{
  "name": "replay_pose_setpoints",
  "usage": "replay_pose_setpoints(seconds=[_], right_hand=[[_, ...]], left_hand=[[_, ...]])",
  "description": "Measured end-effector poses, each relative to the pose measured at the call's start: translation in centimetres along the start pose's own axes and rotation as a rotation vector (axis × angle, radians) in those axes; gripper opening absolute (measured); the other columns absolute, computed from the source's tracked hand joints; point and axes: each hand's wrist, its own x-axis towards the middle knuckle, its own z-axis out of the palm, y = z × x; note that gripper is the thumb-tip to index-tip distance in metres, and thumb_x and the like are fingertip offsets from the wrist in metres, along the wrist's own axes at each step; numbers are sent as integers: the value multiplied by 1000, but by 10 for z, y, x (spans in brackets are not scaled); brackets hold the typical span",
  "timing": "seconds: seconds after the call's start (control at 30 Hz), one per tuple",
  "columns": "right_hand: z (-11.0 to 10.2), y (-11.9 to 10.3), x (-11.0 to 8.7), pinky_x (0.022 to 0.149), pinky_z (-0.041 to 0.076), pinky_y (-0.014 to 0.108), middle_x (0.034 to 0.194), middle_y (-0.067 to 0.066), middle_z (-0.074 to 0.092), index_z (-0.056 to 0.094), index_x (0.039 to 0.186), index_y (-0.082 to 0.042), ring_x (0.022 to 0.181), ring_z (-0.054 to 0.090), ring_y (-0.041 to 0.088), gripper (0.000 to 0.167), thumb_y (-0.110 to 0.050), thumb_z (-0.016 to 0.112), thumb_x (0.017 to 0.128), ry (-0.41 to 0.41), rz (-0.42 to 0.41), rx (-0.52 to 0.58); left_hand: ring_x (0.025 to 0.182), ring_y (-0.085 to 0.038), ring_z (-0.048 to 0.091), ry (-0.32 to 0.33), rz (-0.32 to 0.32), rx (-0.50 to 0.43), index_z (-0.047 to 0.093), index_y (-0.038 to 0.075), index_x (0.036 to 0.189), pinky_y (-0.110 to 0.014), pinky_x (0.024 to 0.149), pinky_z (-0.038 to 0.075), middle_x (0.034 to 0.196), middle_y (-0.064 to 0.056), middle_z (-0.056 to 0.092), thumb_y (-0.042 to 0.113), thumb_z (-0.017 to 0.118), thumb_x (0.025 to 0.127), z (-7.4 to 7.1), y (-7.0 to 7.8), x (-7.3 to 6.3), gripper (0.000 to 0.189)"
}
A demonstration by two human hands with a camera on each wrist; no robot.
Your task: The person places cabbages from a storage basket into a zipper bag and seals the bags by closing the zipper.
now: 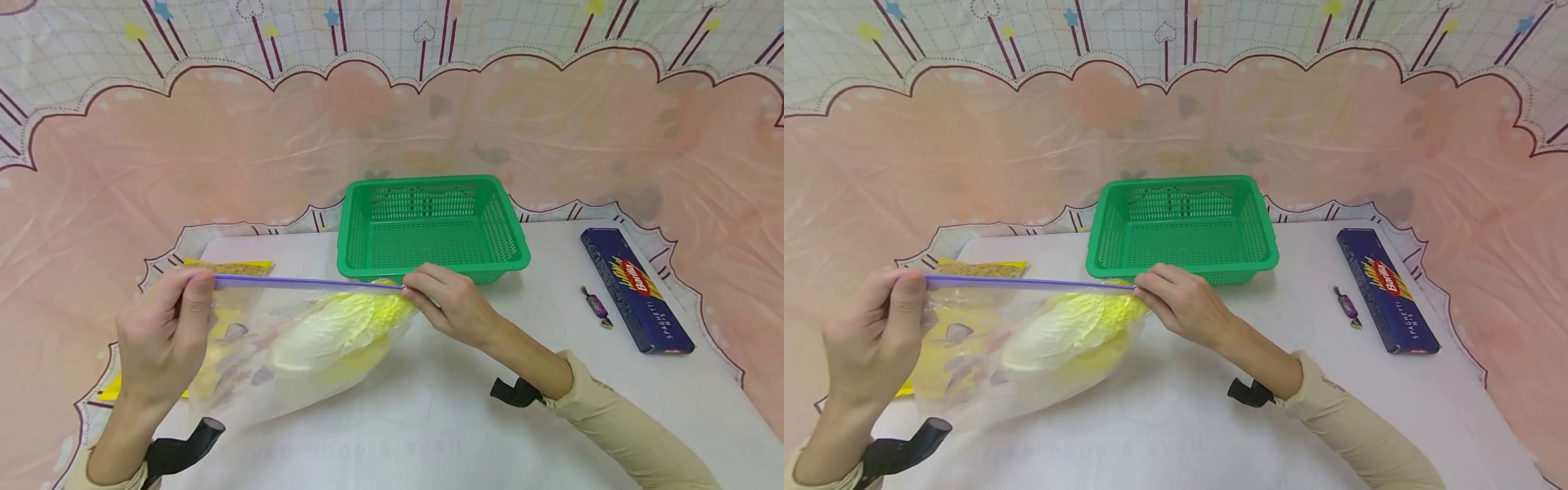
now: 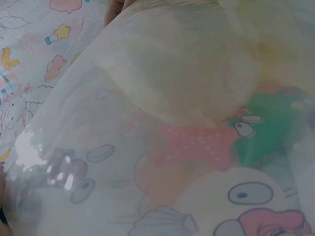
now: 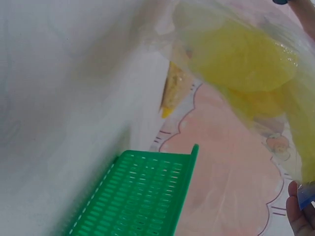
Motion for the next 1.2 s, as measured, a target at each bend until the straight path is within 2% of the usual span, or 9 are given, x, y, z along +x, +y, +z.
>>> replay_pose_setpoints(seconds=[0.4, 0.73, 0.87, 1.1, 1.2], right_hand=[[-3, 8, -6, 67, 50, 18, 85, 2, 61, 63, 92, -7, 76, 55, 10, 26, -24, 47, 103, -22, -10, 63], [-5, 12, -13, 62, 42, 15, 80, 0, 57, 62, 92, -8, 72, 48, 8, 28, -28, 46, 103, -34, 20, 94], [-6, 15, -18, 61, 39, 14, 77, 0, 55, 61, 91, -8, 70, 45, 7, 27, -28, 47, 102, -24, 34, 97], [-7, 16, -21, 63, 42, 16, 80, 0, 57, 62, 92, -7, 73, 48, 8, 29, -29, 46, 103, -32, 59, 116], [-6, 15, -21, 64, 46, 16, 84, 3, 65, 63, 96, -6, 72, 52, 9, 31, -31, 45, 103, -28, 80, 143]], left_hand=[[60, 9, 40, 9, -2, 23, 61, -16, 81, -7, 51, 25, 57, -6, 46, 15, 60, 97, -1, -3, 1, 35], [58, 7, 38, 48, -32, -56, 57, -18, 76, -6, 53, 26, 57, 4, 44, 7, 59, 95, -3, -6, 3, 31], [57, 7, 37, 49, -47, -56, 56, -18, 77, -6, 53, 26, 58, 7, 44, 5, 59, 95, -5, -8, 4, 30], [58, 7, 37, 55, -34, -48, 56, -18, 77, -6, 54, 26, 57, 5, 43, 8, 59, 96, -4, -7, 4, 32], [57, 7, 37, 63, -29, -50, 56, -18, 76, -6, 54, 26, 56, 4, 42, 9, 59, 96, -4, -6, 3, 33]])
